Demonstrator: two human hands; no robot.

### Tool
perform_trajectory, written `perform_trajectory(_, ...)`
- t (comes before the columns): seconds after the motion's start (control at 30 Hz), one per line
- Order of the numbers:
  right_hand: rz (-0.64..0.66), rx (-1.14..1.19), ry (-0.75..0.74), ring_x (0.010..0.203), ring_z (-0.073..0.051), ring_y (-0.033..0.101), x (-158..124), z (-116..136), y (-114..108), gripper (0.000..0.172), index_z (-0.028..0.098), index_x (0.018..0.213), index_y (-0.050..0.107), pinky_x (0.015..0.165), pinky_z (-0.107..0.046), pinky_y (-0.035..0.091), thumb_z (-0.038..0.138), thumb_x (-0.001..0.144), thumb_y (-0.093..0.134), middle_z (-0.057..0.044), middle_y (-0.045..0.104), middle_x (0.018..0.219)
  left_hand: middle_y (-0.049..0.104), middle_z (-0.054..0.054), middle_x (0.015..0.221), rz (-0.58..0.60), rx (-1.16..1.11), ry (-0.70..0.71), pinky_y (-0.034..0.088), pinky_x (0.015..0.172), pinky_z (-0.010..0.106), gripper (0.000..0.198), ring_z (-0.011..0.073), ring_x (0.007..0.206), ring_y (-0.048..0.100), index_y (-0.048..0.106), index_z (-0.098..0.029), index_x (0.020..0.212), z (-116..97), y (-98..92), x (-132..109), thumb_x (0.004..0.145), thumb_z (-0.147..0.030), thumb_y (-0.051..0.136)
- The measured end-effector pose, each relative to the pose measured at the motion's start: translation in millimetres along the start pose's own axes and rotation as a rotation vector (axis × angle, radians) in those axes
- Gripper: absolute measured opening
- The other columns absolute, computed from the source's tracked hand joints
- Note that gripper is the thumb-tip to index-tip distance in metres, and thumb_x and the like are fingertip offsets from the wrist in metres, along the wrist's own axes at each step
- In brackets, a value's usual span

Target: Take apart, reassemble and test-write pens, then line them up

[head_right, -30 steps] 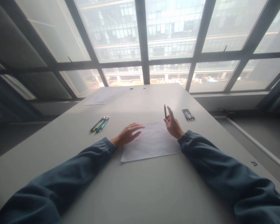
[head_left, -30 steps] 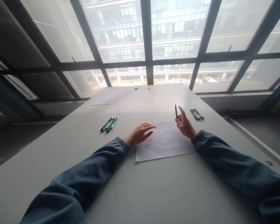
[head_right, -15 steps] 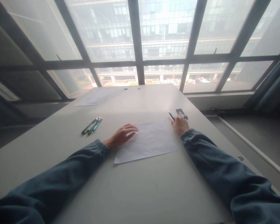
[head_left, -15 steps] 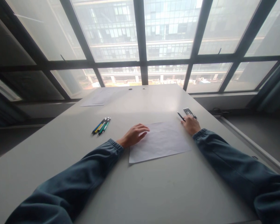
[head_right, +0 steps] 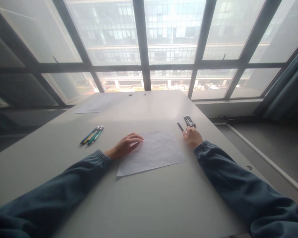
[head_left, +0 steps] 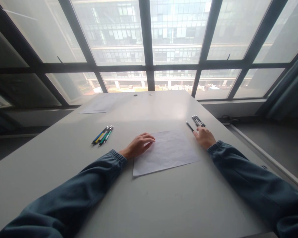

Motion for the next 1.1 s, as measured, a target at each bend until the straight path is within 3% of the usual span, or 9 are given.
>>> perform_trajectory(0.17,0.037,-0.029,0.013,0.089,-0.027,0.068,-12.8,-11.3,0.8,0.026,0.015,0.100,0.065,0.077,-0.033,0.046,0.036,0.096,0.050,-0.016,0.070,0.099,0.073,0.011,0.105,0.011,-0.022,-0.006,0.057,0.091,0.036,0.020,0.0192,0.101,0.066,0.074,-0.020,0.104,1.6,2.7,-0.5,0.099,-0.025,0.055)
perform_trajectory(0.4,0.033,-0.045,0.028,0.088,-0.026,0.069,-12.9,-11.5,2.2,0.023,0.015,0.093,0.067,0.075,-0.032,0.046,0.030,0.094,0.050,-0.016,0.071,0.098,0.073,0.010,0.107,0.028,-0.009,-0.008,0.056,0.091,0.035,0.021,0.0188,0.102,0.066,0.074,-0.020,0.105,5.6,7.0,-1.1,0.099,-0.024,0.054)
perform_trajectory(1.1,-0.042,-0.028,0.141,0.092,-0.032,0.072,31.3,-22.2,9.1,0.032,0.014,0.100,0.076,0.082,-0.040,0.054,0.031,0.091,0.050,-0.021,0.074,0.095,0.074,0.010,0.104,0.042,-0.022,-0.019,0.057,0.091,0.034,0.022,0.0188,0.100,0.067,0.074,-0.020,0.101,3.3,9.8,0.6,0.099,-0.025,0.053)
Point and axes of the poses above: each hand's wrist, its own x-axis towards the middle knuckle, its own y-axis out of the palm, z = x × y, the point moved 9 cm from there along x, towards the middle knuckle
